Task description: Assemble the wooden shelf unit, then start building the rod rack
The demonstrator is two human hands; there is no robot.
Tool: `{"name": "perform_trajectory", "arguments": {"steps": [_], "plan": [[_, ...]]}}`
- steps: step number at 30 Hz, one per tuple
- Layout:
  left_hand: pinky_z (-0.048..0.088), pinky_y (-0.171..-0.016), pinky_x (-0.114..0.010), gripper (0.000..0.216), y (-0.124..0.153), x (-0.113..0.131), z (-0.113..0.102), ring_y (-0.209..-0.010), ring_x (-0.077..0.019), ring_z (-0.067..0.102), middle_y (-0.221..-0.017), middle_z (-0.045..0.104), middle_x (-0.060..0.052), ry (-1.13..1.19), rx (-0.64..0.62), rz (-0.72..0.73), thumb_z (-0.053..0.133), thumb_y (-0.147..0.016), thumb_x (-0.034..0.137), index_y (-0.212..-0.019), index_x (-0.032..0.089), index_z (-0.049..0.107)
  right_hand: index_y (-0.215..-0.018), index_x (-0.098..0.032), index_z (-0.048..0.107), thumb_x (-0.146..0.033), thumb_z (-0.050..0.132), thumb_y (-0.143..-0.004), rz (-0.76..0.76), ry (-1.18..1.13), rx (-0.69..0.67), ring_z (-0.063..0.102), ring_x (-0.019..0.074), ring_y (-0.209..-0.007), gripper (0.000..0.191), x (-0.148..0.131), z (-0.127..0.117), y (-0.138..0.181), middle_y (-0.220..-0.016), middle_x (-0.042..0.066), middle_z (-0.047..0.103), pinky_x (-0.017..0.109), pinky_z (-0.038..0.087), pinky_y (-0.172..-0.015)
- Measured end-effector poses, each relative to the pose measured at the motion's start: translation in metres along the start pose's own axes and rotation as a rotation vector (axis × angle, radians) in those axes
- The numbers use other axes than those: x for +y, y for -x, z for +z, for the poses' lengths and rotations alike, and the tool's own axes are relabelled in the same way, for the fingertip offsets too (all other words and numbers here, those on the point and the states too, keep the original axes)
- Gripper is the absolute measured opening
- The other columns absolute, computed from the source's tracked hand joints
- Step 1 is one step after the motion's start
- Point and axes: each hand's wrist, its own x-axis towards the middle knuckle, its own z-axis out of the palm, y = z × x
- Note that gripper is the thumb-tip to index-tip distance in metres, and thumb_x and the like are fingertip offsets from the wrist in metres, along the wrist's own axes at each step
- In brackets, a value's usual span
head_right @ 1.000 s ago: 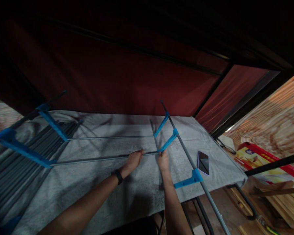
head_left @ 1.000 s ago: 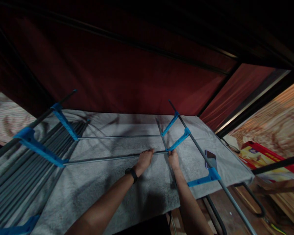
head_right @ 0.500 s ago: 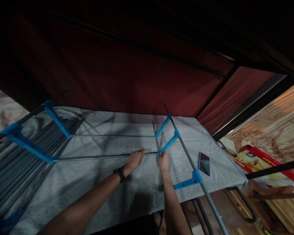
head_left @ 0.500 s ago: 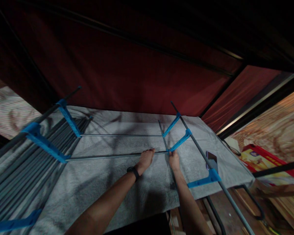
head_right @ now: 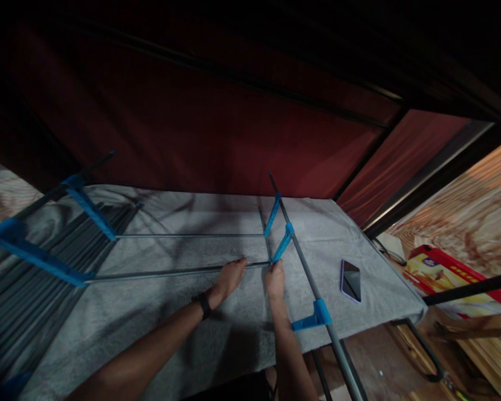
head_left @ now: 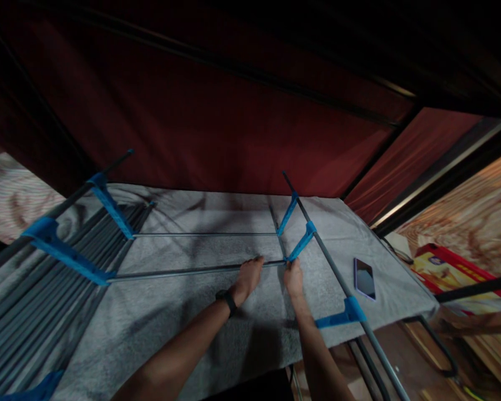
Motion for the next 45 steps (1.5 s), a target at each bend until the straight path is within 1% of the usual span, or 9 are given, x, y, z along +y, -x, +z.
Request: {"name": "perform_trajectory", "arguments": {"steps": [5,8,11,13,19,24,28,35,45], "plan": [[0.047,-0.094,-0.031,0.02,-0.006,-0.01,-0.003,-0.103,-0.0211,0.065,-0.109,0.07,-0.009,0.027,0.009,0.098,0.05,-0.093,0.016,-0.104,0.018,0.066,-0.107,-0.011,0.06,-0.029,0.037,-0.097,0.005,0.001,-0.009,0.061,0.0184,-0.066,0.031,-0.001,-0.003,0.001,-0.078,0.01,0.068,0.027,0.037,-0.058],[0.045,-0.102,-0.036,0.02,-0.021,-0.022,-0.013,-0.113,-0.0234,0.06,-0.12,0.067,-0.01,0.048,0.12,0.16,0.052,-0.095,0.024,-0.106,0.018,0.068,-0.109,-0.011,0.059,-0.03,0.035,-0.097,-0.002,-0.003,-0.012,0.062,0.0192,-0.068,0.032,0.0,-0.004,0.001,-0.081,0.011,0.069,0.027,0.038,-0.059],[0.038,-0.11,-0.043,0.033,-0.044,-0.039,-0.03,-0.126,-0.027,0.051,-0.138,0.056,-0.014,-0.013,0.238,0.079,0.046,-0.097,0.022,-0.127,0.018,0.06,-0.112,-0.012,0.058,-0.03,0.033,-0.098,-0.016,-0.011,-0.018,0.065,0.0202,-0.073,0.034,0.0,-0.004,0.002,-0.084,0.012,0.07,0.028,0.04,-0.062],[0.036,-0.112,-0.044,0.042,-0.058,-0.052,-0.041,-0.13,-0.0279,0.048,-0.143,0.051,-0.015,-0.089,0.244,0.005,0.045,-0.097,0.019,-0.137,0.018,0.053,-0.114,-0.012,0.058,-0.03,0.031,-0.099,-0.021,-0.014,-0.022,0.066,0.0211,-0.074,0.036,-0.001,-0.003,0.003,-0.085,0.012,0.071,0.028,0.041,-0.063],[0.039,-0.108,-0.047,0.041,-0.083,-0.077,-0.055,-0.125,-0.0306,0.053,-0.133,0.06,-0.016,-0.145,0.175,-0.03,0.05,-0.092,0.012,-0.131,0.017,0.061,-0.114,-0.013,0.057,-0.031,0.031,-0.098,-0.035,-0.022,-0.014,0.067,0.0224,-0.073,0.035,-0.002,-0.003,0.004,-0.083,0.011,0.071,0.029,0.043,-0.063],[0.043,-0.103,-0.047,0.039,-0.093,-0.08,-0.059,-0.122,-0.0291,0.055,-0.125,0.065,-0.014,-0.14,0.14,-0.046,0.041,-0.095,0.011,-0.123,0.019,0.067,-0.113,-0.013,0.058,-0.03,0.031,-0.098,-0.045,-0.017,-0.017,0.067,0.0236,-0.072,0.036,-0.002,-0.004,0.003,-0.08,0.011,0.07,0.03,0.043,-0.062],[0.043,-0.101,-0.046,0.037,-0.092,-0.079,-0.064,-0.119,-0.0288,0.057,-0.123,0.066,-0.015,-0.128,0.129,-0.051,0.043,-0.094,0.012,-0.118,0.019,0.07,-0.112,-0.013,0.059,-0.032,0.034,-0.097,-0.032,0.0,-0.028,0.068,0.0246,-0.071,0.035,0.0,-0.005,0.002,-0.081,0.013,0.071,0.03,0.044,-0.063],[0.044,-0.101,-0.045,0.034,-0.084,-0.078,-0.07,-0.116,-0.0281,0.059,-0.121,0.067,-0.015,-0.11,0.122,-0.058,0.047,-0.093,0.012,-0.116,0.019,0.071,-0.114,-0.013,0.061,-0.032,0.034,-0.096,-0.061,-0.036,-0.042,0.069,0.0247,-0.079,0.037,0.001,-0.008,0.005,-0.089,0.015,0.073,0.03,0.047,-0.068],[0.046,-0.099,-0.041,0.036,-0.088,-0.078,-0.077,-0.117,-0.027,0.057,-0.12,0.066,-0.014,-0.125,0.122,-0.039,0.044,-0.095,0.016,-0.119,0.021,0.07,-0.114,-0.012,0.06,-0.029,0.034,-0.097,-0.04,0.006,-0.046,0.069,0.0242,-0.08,0.035,-0.001,-0.007,0.005,-0.089,0.015,0.072,0.03,0.046,-0.068]]}}
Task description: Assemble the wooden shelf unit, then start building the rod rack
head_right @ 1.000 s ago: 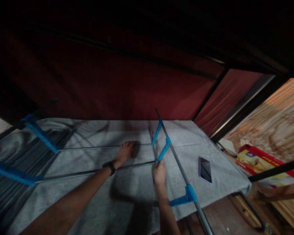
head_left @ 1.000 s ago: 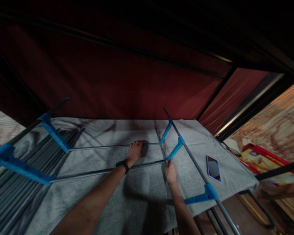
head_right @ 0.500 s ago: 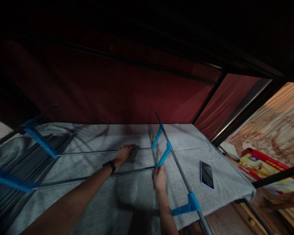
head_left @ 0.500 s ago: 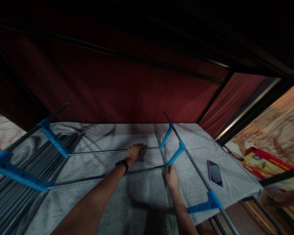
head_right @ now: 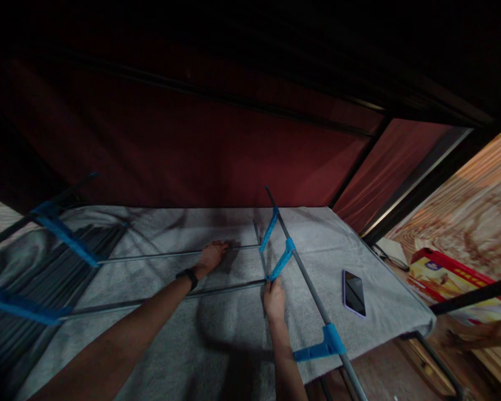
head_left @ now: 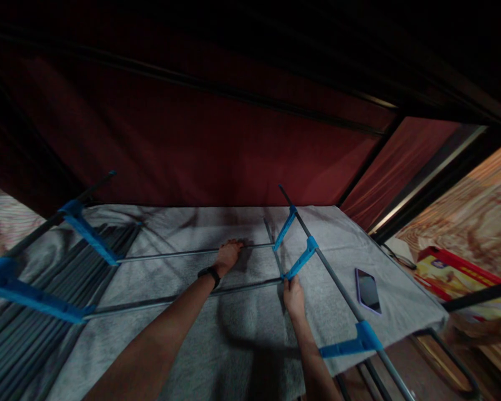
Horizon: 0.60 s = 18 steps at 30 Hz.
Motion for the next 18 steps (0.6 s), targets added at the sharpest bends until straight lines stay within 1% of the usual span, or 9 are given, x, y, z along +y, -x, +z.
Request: {"name": "perform_trajectory", "arguments": {"steps": [4,9,15,18], "plan": [[0.046,-0.1,-0.041,0.037,0.0025,0.0017,0.0021,-0.116,-0.026,0.057,-0.12,0.066,-0.013,0.001,0.002,-0.009,0.043,-0.094,0.014,-0.119,0.022,0.07,-0.113,-0.012,0.061,-0.029,0.037,-0.096,0.016,0.01,0.006,0.068,0.0237,-0.077,0.034,0.0003,0.0007,0.0003,-0.086,0.013,0.072,0.03,0.045,-0.067],[0.045,-0.101,-0.043,0.036,0.0039,0.0021,0.0039,-0.116,-0.0271,0.058,-0.12,0.066,-0.015,0.003,0.005,-0.016,0.043,-0.094,0.013,-0.118,0.02,0.07,-0.111,-0.012,0.061,-0.031,0.035,-0.096,0.01,0.001,0.01,0.068,0.0241,-0.076,0.035,0.0024,0.0022,-0.0009,-0.084,0.013,0.071,0.03,0.044,-0.066],[0.045,-0.1,-0.042,0.037,0.0017,0.0003,0.0062,-0.117,-0.0277,0.058,-0.12,0.066,-0.015,-0.005,0.002,-0.005,0.043,-0.094,0.013,-0.12,0.02,0.07,-0.111,-0.012,0.061,-0.031,0.035,-0.096,0.012,-0.005,0.012,0.068,0.0232,-0.076,0.035,0.0027,0.0035,-0.0005,-0.089,0.013,0.072,0.03,0.045,-0.068],[0.046,-0.099,-0.042,0.039,0.0008,-0.0004,0.0072,-0.113,-0.027,0.061,-0.119,0.068,-0.014,-0.008,-0.005,0.007,0.042,-0.094,0.013,-0.122,0.02,0.069,-0.114,-0.012,0.06,-0.031,0.034,-0.097,0.005,0.0,0.005,0.068,0.0237,-0.077,0.036,0.0025,0.003,0.0003,-0.088,0.013,0.072,0.03,0.045,-0.069]]}}
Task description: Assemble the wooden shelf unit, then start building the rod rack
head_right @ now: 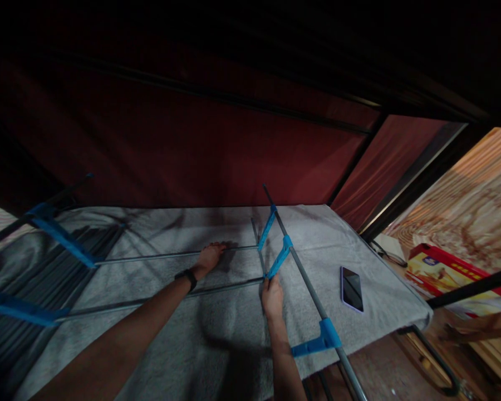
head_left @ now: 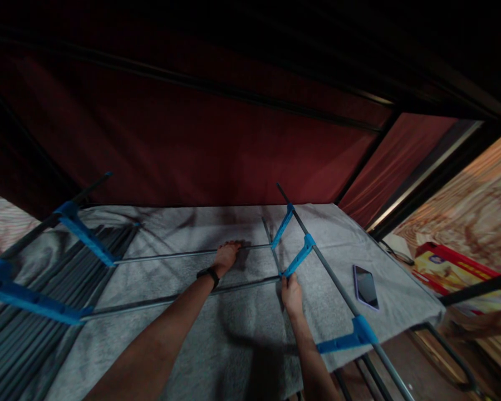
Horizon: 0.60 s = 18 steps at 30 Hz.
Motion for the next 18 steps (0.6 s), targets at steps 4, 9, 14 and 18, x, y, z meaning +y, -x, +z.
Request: {"name": "perform_trajectory", "arguments": {"steps": [4,9,14,18], "plan": [[0.048,-0.097,-0.039,0.038,-0.002,-0.002,0.001,-0.105,-0.0243,0.066,-0.114,0.072,-0.013,0.015,-0.021,0.01,0.044,-0.094,0.013,-0.122,0.02,0.069,-0.117,-0.011,0.059,-0.031,0.032,-0.097,-0.019,0.011,-0.003,0.068,0.0242,-0.08,0.039,0.0,-0.002,0.0,-0.088,0.013,0.072,0.03,0.045,-0.07],[0.048,-0.1,-0.038,0.038,-0.007,-0.005,0.005,-0.107,-0.0233,0.067,-0.118,0.073,-0.012,0.035,-0.034,0.027,0.045,-0.094,0.014,-0.123,0.02,0.07,-0.116,-0.011,0.059,-0.03,0.033,-0.097,-0.034,0.016,0.008,0.068,0.0232,-0.079,0.037,-0.001,-0.001,0.001,-0.087,0.013,0.072,0.029,0.046,-0.068],[0.048,-0.1,-0.039,0.04,-0.011,-0.007,0.011,-0.109,-0.0254,0.066,-0.121,0.071,-0.014,0.033,-0.04,0.027,0.046,-0.092,0.01,-0.124,0.018,0.07,-0.117,-0.009,0.059,-0.028,0.033,-0.098,-0.057,0.033,0.006,0.069,0.0223,-0.078,0.037,-0.002,0.001,0.003,-0.091,0.014,0.073,0.029,0.047,-0.07],[0.048,-0.098,-0.038,0.039,-0.011,-0.008,0.011,-0.107,-0.0252,0.067,-0.12,0.072,-0.014,0.031,-0.024,0.032,0.047,-0.092,0.011,-0.123,0.018,0.07,-0.118,-0.009,0.059,-0.027,0.033,-0.098,-0.045,0.061,0.007,0.069,0.0218,-0.077,0.037,-0.003,0.003,0.003,-0.09,0.014,0.073,0.028,0.047,-0.07]]}}
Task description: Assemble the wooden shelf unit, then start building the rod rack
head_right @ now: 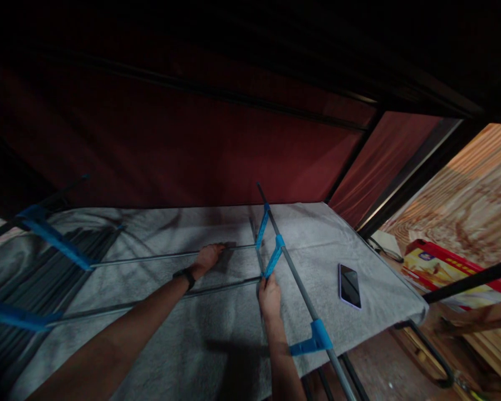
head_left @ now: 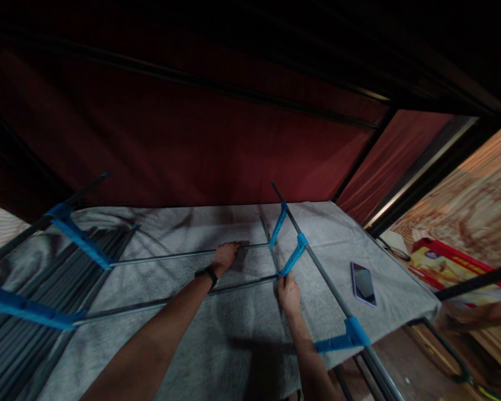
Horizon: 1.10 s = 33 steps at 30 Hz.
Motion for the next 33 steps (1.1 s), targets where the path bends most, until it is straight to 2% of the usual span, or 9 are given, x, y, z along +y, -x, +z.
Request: {"name": "perform_trajectory", "arguments": {"steps": [5,11,14,18,22,25,27,29,33], "plan": [[0.049,-0.096,-0.042,0.035,0.004,0.01,-0.003,-0.104,-0.0271,0.068,-0.113,0.073,-0.016,-0.008,0.059,0.009,0.048,-0.092,0.011,-0.117,0.016,0.072,-0.118,-0.009,0.058,-0.025,0.034,-0.098,0.009,0.006,0.003,0.069,0.0219,-0.078,0.036,-0.003,-0.001,0.0,-0.092,0.015,0.073,0.029,0.047,-0.071],[0.039,-0.108,-0.046,0.045,0.05,0.022,-0.007,-0.132,-0.0307,0.05,-0.145,0.053,-0.019,-0.023,0.249,-0.046,0.053,-0.094,0.02,-0.139,0.014,0.055,-0.118,-0.01,0.058,-0.025,0.035,-0.097,0.005,-0.027,-0.017,0.067,0.0214,-0.078,0.035,0.002,-0.004,-0.002,-0.09,0.013,0.072,0.029,0.046,-0.07],[0.04,-0.107,-0.046,0.044,0.105,-0.003,-0.018,-0.129,-0.0318,0.049,-0.142,0.054,-0.019,-0.021,0.493,-0.159,0.048,-0.096,0.024,-0.138,0.014,0.055,-0.12,-0.01,0.058,-0.027,0.035,-0.097,0.021,-0.018,-0.034,0.066,0.0219,-0.079,0.037,0.006,-0.004,-0.003,-0.094,0.014,0.072,0.03,0.045,-0.071],[0.041,-0.103,-0.053,0.044,0.2,-0.061,-0.046,-0.126,-0.0384,0.049,-0.137,0.052,-0.023,-0.083,0.807,-0.536,0.051,-0.093,0.031,-0.131,0.009,0.057,-0.121,-0.01,0.058,-0.03,0.035,-0.098,0.036,0.022,-0.068,0.066,0.0227,-0.079,0.039,0.011,-0.003,-0.003,-0.09,0.014,0.071,0.03,0.042,-0.07],[0.042,-0.101,-0.058,0.046,0.279,-0.108,-0.067,-0.121,-0.0426,0.051,-0.127,0.054,-0.024,-0.071,0.973,-0.816,0.055,-0.085,0.033,-0.122,0.006,0.059,-0.123,-0.009,0.058,-0.032,0.037,-0.098,0.041,0.048,-0.092,0.066,0.0236,-0.079,0.04,0.015,-0.003,-0.004,-0.088,0.015,0.071,0.03,0.04,-0.068],[0.039,-0.107,-0.057,0.057,0.308,-0.129,-0.075,-0.128,-0.0413,0.046,-0.129,0.053,-0.026,0.012,1.081,-0.845,0.056,-0.08,0.027,-0.131,0.003,0.05,-0.125,-0.008,0.057,-0.032,0.038,-0.097,0.067,0.057,-0.099,0.067,0.0249,-0.081,0.041,0.016,-0.004,-0.005,-0.089,0.016,0.071,0.03,0.04,-0.068],[0.039,-0.109,-0.052,0.062,0.312,-0.14,-0.081,-0.13,-0.0369,0.047,-0.134,0.052,-0.025,0.1,1.094,-0.827,0.055,-0.081,0.025,-0.138,0.004,0.043,-0.124,-0.009,0.058,-0.031,0.039,-0.096,0.076,0.032,-0.102,0.068,0.0258,-0.084,0.041,0.015,-0.005,-0.006,-0.092,0.017,0.072,0.031,0.041,-0.07],[0.045,-0.103,-0.045,0.052,0.307,-0.149,-0.087,-0.122,-0.0316,0.054,-0.129,0.057,-0.02,0.195,1.007,-0.816,0.053,-0.084,0.027,-0.133,0.009,0.048,-0.122,-0.01,0.06,-0.031,0.039,-0.094,0.068,-0.015,-0.106,0.068,0.0262,-0.09,0.041,0.013,-0.008,-0.007,-0.096,0.018,0.072,0.031,0.043,-0.072],[0.048,-0.074,-0.031,0.018,0.295,-0.157,-0.098,-0.08,-0.0217,0.062,-0.083,0.064,-0.006,0.274,0.845,-0.839,0.052,-0.087,0.029,-0.097,0.016,0.059,-0.118,-0.012,0.062,-0.031,0.038,-0.091,0.049,-0.085,-0.12,0.069,0.0274,-0.096,0.041,0.01,-0.017,-0.005,-0.101,0.018,0.073,0.031,0.045,-0.074]]}}
